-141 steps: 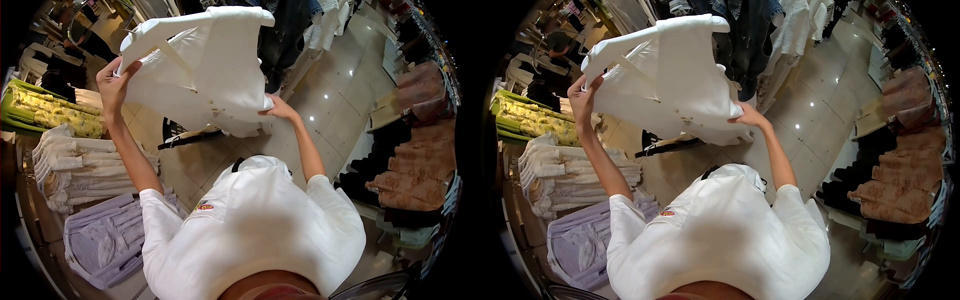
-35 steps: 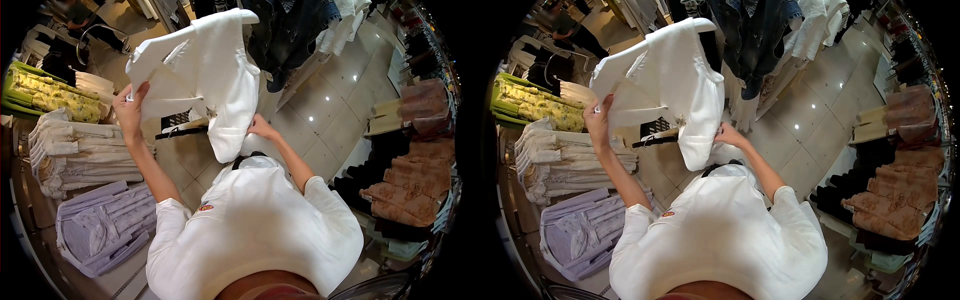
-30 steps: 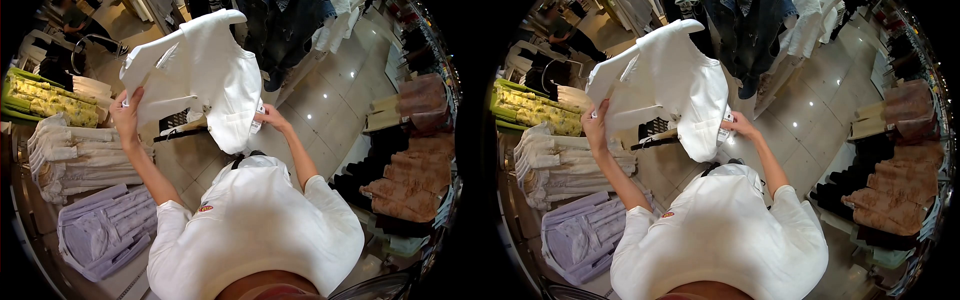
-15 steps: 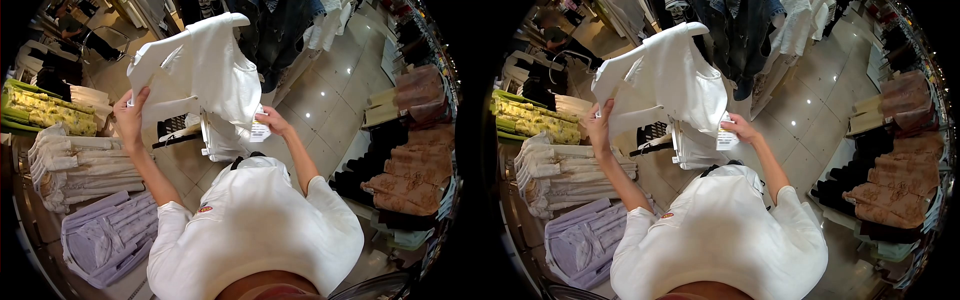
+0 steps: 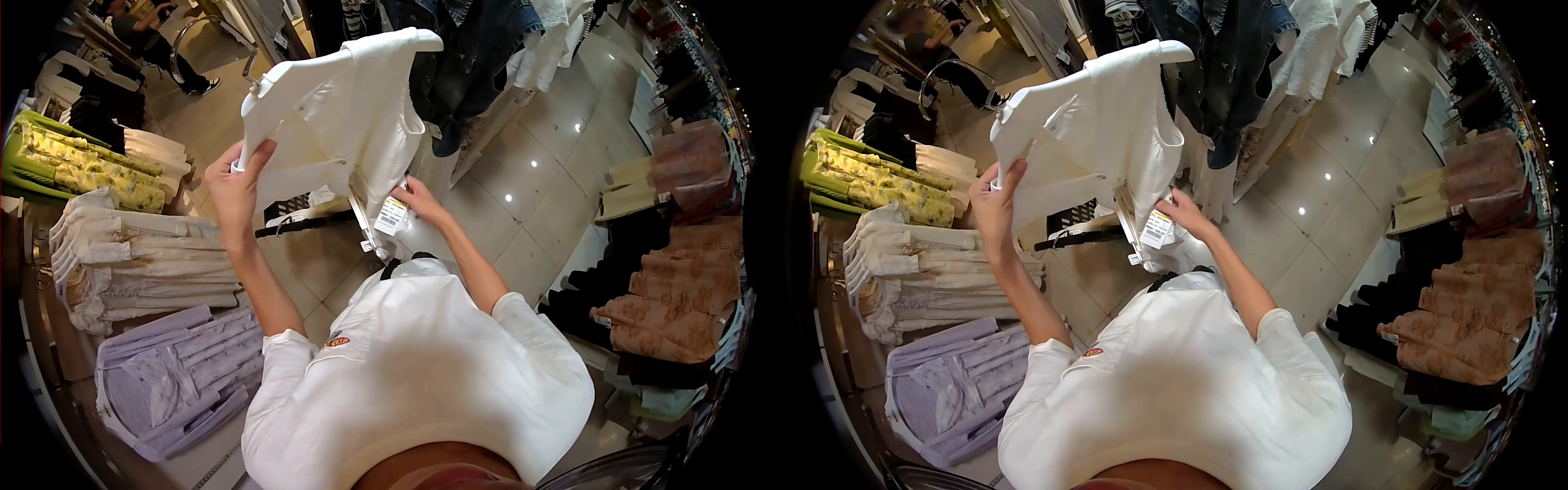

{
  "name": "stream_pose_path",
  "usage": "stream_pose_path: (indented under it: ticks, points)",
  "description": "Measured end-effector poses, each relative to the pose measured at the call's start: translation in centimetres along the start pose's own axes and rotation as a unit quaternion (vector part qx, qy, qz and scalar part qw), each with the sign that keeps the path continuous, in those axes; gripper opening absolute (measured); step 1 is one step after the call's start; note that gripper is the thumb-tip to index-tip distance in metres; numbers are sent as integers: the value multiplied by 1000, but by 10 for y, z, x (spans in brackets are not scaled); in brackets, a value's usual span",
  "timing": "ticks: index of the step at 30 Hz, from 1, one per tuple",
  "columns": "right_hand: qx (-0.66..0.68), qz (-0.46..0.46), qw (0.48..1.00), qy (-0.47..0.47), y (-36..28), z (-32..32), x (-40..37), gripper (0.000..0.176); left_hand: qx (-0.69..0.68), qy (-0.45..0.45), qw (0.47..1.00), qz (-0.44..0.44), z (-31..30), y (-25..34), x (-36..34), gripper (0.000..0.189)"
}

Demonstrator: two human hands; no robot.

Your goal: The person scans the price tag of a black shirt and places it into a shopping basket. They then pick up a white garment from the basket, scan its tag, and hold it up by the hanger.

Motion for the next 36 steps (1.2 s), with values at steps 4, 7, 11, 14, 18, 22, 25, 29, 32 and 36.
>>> stream_pose_path:
  ticks: [4,7,11,14,18,22,25,29,32,36]
  points:
    - [79,71,994,-23,-21,7,-17,46,-13,15,1000,-3,2,-4,-2,23]
    - [-58,51,997,-14,-18,25,-23,64,-45,16,999,-18,13,-5,-3,24]
    - [-403,-70,911,58,-9,66,-29,103,-50,13,998,-24,26,-2,-4,24]
    - [-421,7,899,118,-1,78,-30,86,-48,-9,999,-22,30,1,-5,25]
    - [-404,-46,890,205,19,64,-23,46,-49,-23,998,-36,32,-7,-7,26]
    - [-409,-93,883,211,24,42,-16,37,-59,-24,996,-59,30,-9,-11,25]
    - [-394,-52,902,166,-14,25,-26,37,-59,-1,998,-25,23,-13,-8,23]
    - [-352,-64,929,94,-77,-7,-42,34,-48,-21,998,20,-3,-25,2,22]
    - [-369,-30,925,80,-102,-22,-50,34,-18,-48,999,-9,-4,-30,5,23]
    - [-337,-28,939,64,-136,-21,-58,33,-22,-77,996,-37,13,-55,8,29]
Point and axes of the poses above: each hand's wrist, its own x-axis towards the middle knuckle, its own z-axis out of the palm, y = z × x, the point moved 1 cm from there along x, towards the middle knuckle, and after that the axes turned 3 degrees about -y, right-handed, at the moved point
